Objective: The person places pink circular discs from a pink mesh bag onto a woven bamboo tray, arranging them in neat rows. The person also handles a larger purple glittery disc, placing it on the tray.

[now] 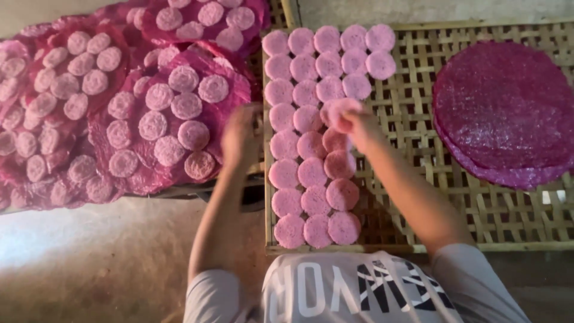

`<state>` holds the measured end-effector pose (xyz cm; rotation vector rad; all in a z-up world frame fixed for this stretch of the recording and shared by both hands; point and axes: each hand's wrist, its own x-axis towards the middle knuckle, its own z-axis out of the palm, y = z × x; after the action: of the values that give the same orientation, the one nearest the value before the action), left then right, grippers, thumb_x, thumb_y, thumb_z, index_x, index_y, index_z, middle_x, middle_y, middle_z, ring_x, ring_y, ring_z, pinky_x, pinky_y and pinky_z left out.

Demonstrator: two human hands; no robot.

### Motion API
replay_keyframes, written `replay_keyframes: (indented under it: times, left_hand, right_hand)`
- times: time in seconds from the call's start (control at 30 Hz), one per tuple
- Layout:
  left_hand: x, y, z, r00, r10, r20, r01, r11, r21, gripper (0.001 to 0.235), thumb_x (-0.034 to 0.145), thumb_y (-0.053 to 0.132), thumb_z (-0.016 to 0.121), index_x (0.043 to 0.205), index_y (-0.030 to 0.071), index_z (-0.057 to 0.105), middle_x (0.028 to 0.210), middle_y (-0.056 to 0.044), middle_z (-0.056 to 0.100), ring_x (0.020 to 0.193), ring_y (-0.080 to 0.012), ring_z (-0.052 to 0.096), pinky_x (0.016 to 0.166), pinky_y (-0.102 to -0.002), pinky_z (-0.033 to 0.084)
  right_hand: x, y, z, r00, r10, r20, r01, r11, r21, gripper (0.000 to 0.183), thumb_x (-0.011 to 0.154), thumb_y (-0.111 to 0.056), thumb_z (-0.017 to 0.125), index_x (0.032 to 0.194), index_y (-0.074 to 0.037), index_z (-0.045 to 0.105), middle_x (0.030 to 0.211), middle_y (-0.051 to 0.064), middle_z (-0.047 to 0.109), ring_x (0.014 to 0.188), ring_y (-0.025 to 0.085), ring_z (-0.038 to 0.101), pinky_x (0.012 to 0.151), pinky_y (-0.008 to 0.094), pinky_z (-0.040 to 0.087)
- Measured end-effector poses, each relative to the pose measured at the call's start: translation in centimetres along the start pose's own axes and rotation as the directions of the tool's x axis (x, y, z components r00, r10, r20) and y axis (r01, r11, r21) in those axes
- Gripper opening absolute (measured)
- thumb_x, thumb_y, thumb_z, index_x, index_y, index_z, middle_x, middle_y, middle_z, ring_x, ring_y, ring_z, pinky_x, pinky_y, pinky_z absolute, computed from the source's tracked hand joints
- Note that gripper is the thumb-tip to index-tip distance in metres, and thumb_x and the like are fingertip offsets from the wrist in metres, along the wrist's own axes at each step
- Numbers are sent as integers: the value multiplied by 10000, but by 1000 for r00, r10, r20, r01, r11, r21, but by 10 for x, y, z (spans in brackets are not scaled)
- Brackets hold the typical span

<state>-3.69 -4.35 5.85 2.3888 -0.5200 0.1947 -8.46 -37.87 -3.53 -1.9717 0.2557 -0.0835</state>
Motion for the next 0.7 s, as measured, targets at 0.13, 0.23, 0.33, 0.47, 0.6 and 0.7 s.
replay_keyframes:
  times: [0.13,0.23,0.33,0.47,0.6,0.7]
  left_hand:
    - [-13,-100,-25,964,-223,-147,267,786,557,666,852,351,800,1356,17,522,1435,-202,462,1377,-422,432,974,-636,421]
    - [-40,-142,-17,953,-298,-46,282,824,492,660,875,239,751,1455,87,476,1569,-176,388,1370,-411,406,1041,-533,434]
    - [-43,-173,-6,940,-309,-147,341,808,481,664,916,215,727,1506,82,452,1509,-235,440,1349,-445,423,1073,-538,440]
    - [-25,-210,-9,848,-473,-239,530,738,418,667,910,237,732,1472,21,445,1376,-313,474,1288,-476,460,1038,-551,436]
    - [0,-214,-24,748,-639,-179,661,693,289,490,892,311,722,1293,73,571,1222,-220,642,1124,-403,619,957,-524,501]
    - [4,-174,-42,808,-584,-82,581,765,278,348,898,378,731,1146,138,693,1066,-134,725,988,-338,683,904,-513,545]
  right_hand:
    - [16,29,-48,974,186,127,-225,791,568,357,865,-154,676,1201,-38,715,1085,59,760,964,173,736,848,329,610]
    - [20,38,-48,996,50,-68,-49,999,11,393,827,-137,755,1200,-24,705,1103,117,761,996,227,722,858,355,569]
    - [19,41,-42,974,-142,-179,90,959,-268,360,856,-146,813,1182,-23,724,1066,187,760,982,300,742,852,396,564]
    - [23,38,-36,930,-300,-213,206,904,-374,369,834,-131,844,1160,-17,714,1056,218,733,981,372,714,822,431,551]
    - [20,23,-42,897,-388,-211,266,856,-444,421,811,-145,859,1177,-23,690,1024,211,715,937,396,695,789,456,546]
    - [1,-3,-34,756,-590,-284,354,732,-582,405,907,-211,827,1237,-54,652,1108,184,679,1001,374,666,873,467,527]
